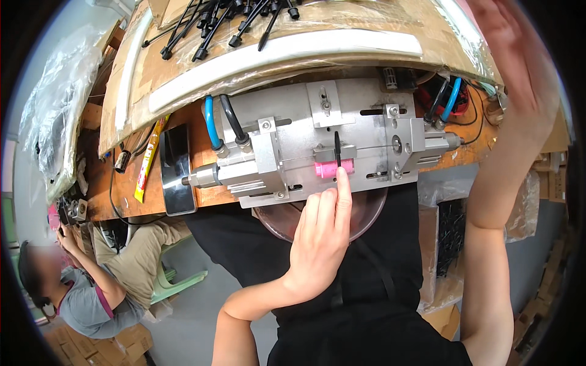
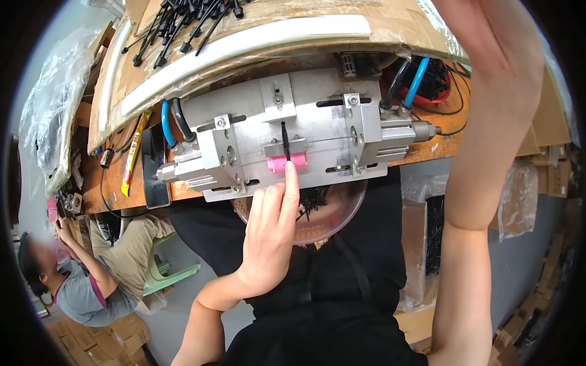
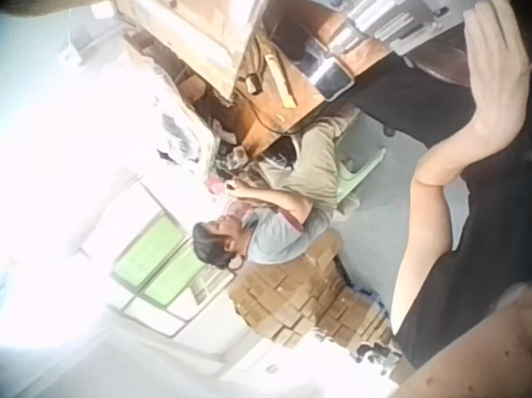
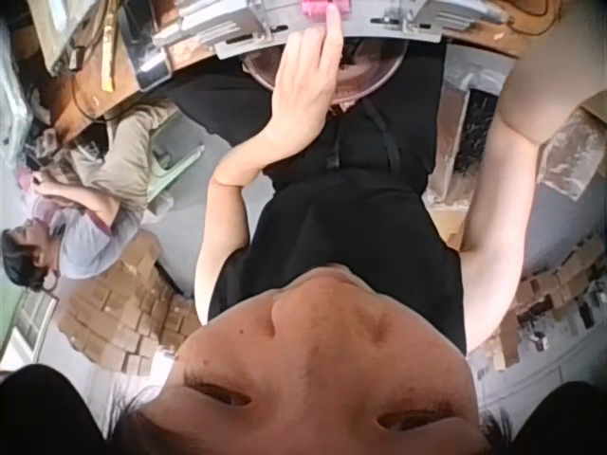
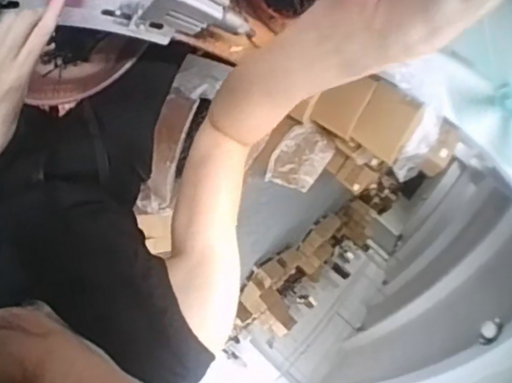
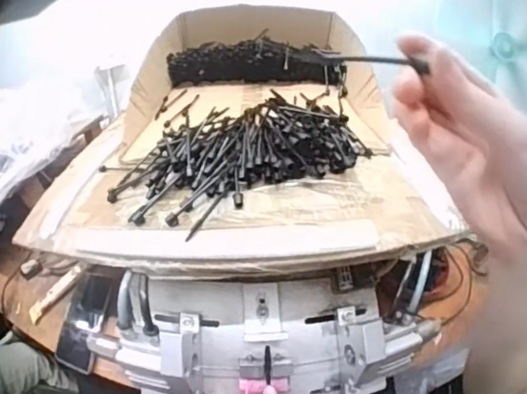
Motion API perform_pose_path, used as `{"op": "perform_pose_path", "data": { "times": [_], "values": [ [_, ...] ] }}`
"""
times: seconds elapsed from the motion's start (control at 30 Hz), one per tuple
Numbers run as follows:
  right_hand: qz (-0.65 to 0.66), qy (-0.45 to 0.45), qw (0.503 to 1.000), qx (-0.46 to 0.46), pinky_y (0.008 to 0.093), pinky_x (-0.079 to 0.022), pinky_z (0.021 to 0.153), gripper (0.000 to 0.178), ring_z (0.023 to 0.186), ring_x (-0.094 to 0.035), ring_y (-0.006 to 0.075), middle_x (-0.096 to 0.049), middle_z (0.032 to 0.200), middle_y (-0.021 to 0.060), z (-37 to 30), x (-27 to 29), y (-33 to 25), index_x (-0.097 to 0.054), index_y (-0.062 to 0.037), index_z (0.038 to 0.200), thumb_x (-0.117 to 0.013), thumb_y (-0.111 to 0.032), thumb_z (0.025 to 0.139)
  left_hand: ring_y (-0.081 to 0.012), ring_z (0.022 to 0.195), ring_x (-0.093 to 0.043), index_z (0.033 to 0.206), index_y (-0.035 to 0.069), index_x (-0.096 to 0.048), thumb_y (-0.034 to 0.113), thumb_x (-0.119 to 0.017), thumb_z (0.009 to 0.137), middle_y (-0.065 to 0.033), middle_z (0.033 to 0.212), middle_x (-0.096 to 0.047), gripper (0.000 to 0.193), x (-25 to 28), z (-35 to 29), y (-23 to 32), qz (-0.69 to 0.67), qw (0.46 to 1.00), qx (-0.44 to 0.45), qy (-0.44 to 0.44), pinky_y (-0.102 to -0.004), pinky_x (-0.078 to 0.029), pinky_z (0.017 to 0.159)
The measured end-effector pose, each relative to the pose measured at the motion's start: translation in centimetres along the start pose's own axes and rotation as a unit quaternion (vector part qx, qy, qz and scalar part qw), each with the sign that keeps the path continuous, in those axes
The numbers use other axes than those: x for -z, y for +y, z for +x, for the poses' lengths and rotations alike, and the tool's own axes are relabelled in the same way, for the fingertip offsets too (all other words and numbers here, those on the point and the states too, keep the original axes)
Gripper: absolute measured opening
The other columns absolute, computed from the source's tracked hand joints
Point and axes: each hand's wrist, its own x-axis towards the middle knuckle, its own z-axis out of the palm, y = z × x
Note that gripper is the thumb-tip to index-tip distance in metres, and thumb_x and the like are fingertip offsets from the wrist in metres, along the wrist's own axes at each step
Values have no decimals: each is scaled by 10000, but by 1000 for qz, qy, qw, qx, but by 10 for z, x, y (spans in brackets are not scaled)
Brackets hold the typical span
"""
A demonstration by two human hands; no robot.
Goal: The person repeatedly picks up black cable ties from a pile on a wooden board and inserts them into a silver mechanical device with a pink roller. The person manipulates the ties with both hands, feeding them into the machine and adjusting their position.
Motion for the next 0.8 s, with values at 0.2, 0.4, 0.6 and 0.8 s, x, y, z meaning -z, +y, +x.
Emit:
{"op": "perform_pose_path", "data": {
  "times": [0.2, 0.4, 0.6, 0.8],
  "values": [
    [-309, 72, 943, 98, 306, -500, 637, 283, 822, -645, 194, -666, 990, 147, -73, -56, -6, -600, -32, 1168, -649, -176, 930, -222, 850, -525, 1408, -120, -394, -51, -607, 717, -99, 959, -508, 726, 6, 12, 2, 23, 999, -5, -31, -306, -489, 799],
    [-491, -90, 865, 50, 320, -513, 590, 483, 687, -629, 238, -697, 966, 175, -176, -100, 59, -626, 116, 1143, -753, 122, 677, -284, 875, -575, 1345, 47, -560, -132, -619, 767, -135, 1009, -588, 607, 58, 41, -29, -119, 991, 61, -5, -387, -498, 799],
    [-553, -101, 823, 79, 307, -476, 553, 537, 624, -546, 177, -681, 936, 125, -209, -110, 113, -587, 127, 1227, -689, 96, 700, -84, 762, -480, 1113, 74, -678, 94, -604, 938, 12, 900, -579, 191, 99, 148, -116, -35, 995, 51, 83, -244, -449, 742],
    [-583, -124, 802, 42, 285, -469, 544, 558, 632, -543, 158, -647, 815, 60, -201, -113, 110, -588, 81, 1270, -699, 20, 726, -87, 721, -511, 1000, 44, -689, 63, -583, 923, 2, 774, -584, 133, 112, 163, -123, -82, 995, 58, -6, -251, -441, 694]
  ]
}}
